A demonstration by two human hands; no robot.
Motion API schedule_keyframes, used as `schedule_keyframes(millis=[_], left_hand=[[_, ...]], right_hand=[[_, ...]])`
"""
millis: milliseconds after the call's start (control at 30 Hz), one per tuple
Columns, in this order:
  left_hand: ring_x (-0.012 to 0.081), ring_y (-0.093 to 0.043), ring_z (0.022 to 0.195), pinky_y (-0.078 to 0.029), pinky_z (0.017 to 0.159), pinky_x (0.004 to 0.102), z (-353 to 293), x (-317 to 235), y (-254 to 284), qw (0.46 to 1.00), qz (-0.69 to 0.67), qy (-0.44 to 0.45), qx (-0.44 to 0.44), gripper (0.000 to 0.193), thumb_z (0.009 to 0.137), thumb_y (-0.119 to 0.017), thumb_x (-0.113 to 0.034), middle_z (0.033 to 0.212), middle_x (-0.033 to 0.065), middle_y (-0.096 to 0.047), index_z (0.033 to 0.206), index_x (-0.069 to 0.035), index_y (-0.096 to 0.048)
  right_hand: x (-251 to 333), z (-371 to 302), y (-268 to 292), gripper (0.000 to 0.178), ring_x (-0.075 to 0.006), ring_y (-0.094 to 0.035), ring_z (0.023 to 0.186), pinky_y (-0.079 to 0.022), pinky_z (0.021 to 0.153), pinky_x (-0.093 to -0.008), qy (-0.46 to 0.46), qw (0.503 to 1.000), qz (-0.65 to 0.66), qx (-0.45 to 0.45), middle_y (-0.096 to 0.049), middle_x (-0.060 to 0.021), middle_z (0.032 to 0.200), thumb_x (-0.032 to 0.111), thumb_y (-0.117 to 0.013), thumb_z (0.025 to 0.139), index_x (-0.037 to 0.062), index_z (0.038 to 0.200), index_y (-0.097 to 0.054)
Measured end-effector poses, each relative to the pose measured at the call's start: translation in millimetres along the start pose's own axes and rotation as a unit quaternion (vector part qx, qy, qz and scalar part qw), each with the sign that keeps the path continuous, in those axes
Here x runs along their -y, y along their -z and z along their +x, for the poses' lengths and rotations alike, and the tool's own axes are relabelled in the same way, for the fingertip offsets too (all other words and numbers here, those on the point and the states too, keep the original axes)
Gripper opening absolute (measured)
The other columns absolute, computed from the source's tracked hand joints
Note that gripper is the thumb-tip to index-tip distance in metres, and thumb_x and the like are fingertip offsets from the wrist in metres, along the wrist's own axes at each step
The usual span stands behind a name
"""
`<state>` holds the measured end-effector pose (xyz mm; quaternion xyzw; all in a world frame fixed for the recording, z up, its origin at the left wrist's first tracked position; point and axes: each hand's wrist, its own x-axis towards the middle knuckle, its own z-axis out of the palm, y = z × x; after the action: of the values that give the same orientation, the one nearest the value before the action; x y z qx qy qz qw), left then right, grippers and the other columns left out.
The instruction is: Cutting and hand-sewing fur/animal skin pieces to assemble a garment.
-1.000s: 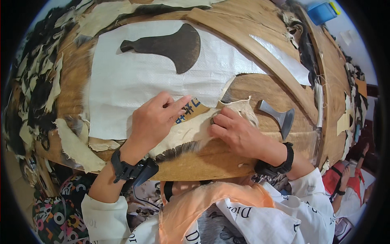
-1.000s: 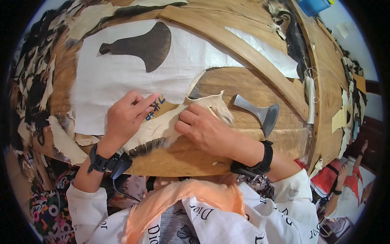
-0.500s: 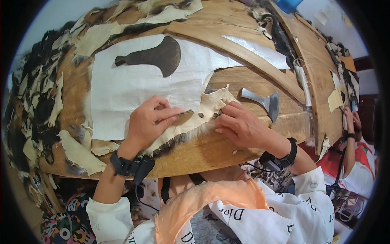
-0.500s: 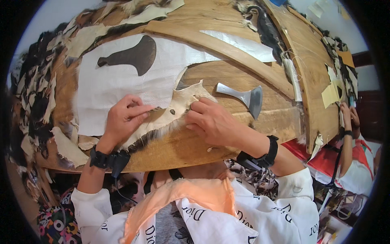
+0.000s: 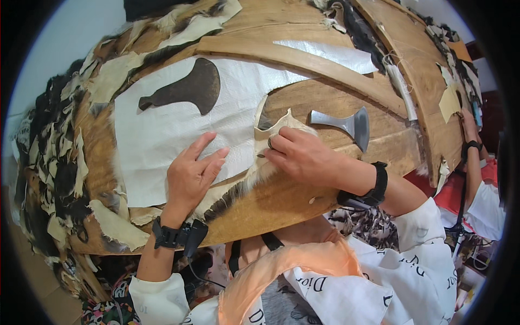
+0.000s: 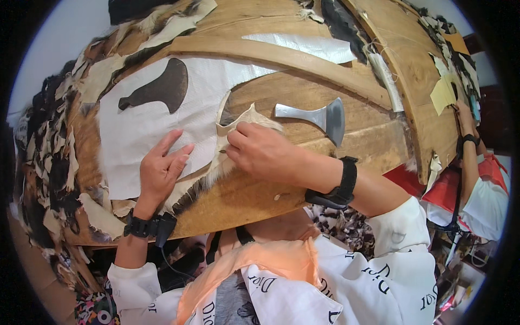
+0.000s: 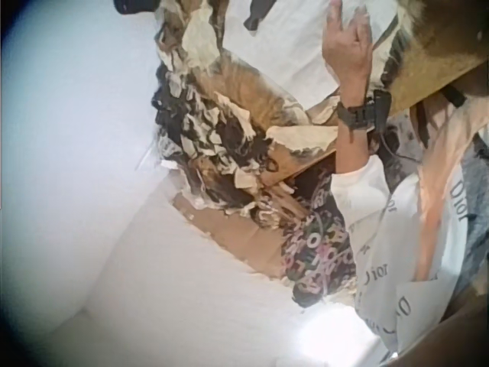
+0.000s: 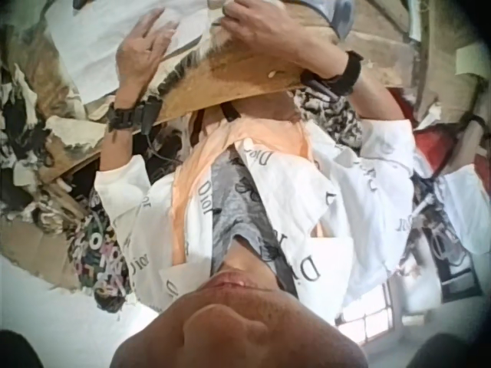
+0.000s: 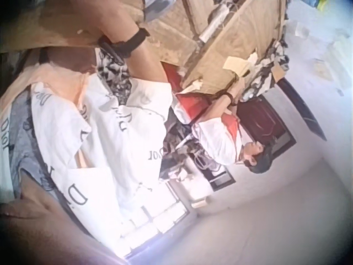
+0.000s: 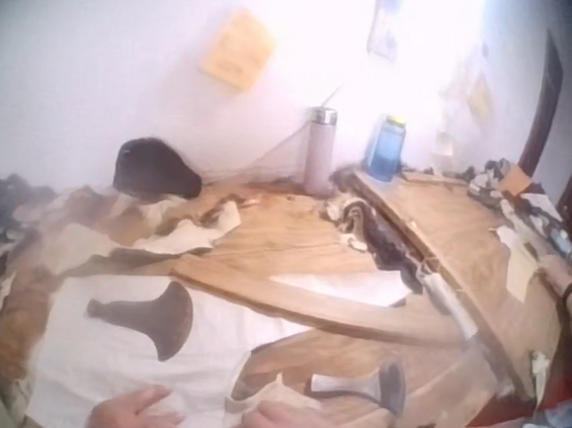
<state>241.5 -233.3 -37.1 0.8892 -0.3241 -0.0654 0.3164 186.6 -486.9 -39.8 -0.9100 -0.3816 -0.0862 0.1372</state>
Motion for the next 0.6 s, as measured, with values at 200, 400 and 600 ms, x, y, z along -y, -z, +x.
schedule_keyframes(millis=[200,400,600], left_hand=[[0.0266,-0.058,0.105,-0.046,0.085,0.0318,-2.7,2.1,2.0,1.0,0.019,-0.006,-0.002,0.031,0.073,-0.072,-0.021,0.124,0.0104,-0.055,0.102,-0.013,-0.069],[0.0267,-0.055,0.107,-0.047,0.083,0.0324,0.8,-11.1,1.8,0.994,0.108,-0.016,0.019,0.045,0.069,-0.074,-0.03,0.129,0.0064,-0.051,0.111,-0.016,-0.065],[0.0285,-0.054,0.102,-0.048,0.08,0.0361,3.7,-27.3,9.5,0.978,0.182,-0.014,0.099,0.05,0.075,-0.067,-0.034,0.137,0.0057,-0.042,0.122,-0.021,-0.056]], right_hand=[[2.7,0.4,3.7,0.013,-0.0201,-0.048,0.079,-0.045,0.068,-0.0289,-0.022,0.999,0.021,-0.01,-0.047,-0.006,0.082,0.014,-0.054,0.073,0.0019,0.078,-0.057],[-4.0,-15.0,14.9,0.015,-0.0224,-0.05,0.084,-0.045,0.072,-0.033,-0.05,0.998,0.026,0.005,-0.049,-0.0067,0.086,0.013,-0.057,0.071,0.0028,0.082,-0.057],[-47.4,-59.2,40.0,0.029,-0.0299,-0.051,0.089,-0.043,0.078,-0.0392,-0.294,0.949,-0.046,-0.106,-0.052,-0.0112,0.091,0.01,-0.069,0.066,0.0031,0.09,-0.054]])
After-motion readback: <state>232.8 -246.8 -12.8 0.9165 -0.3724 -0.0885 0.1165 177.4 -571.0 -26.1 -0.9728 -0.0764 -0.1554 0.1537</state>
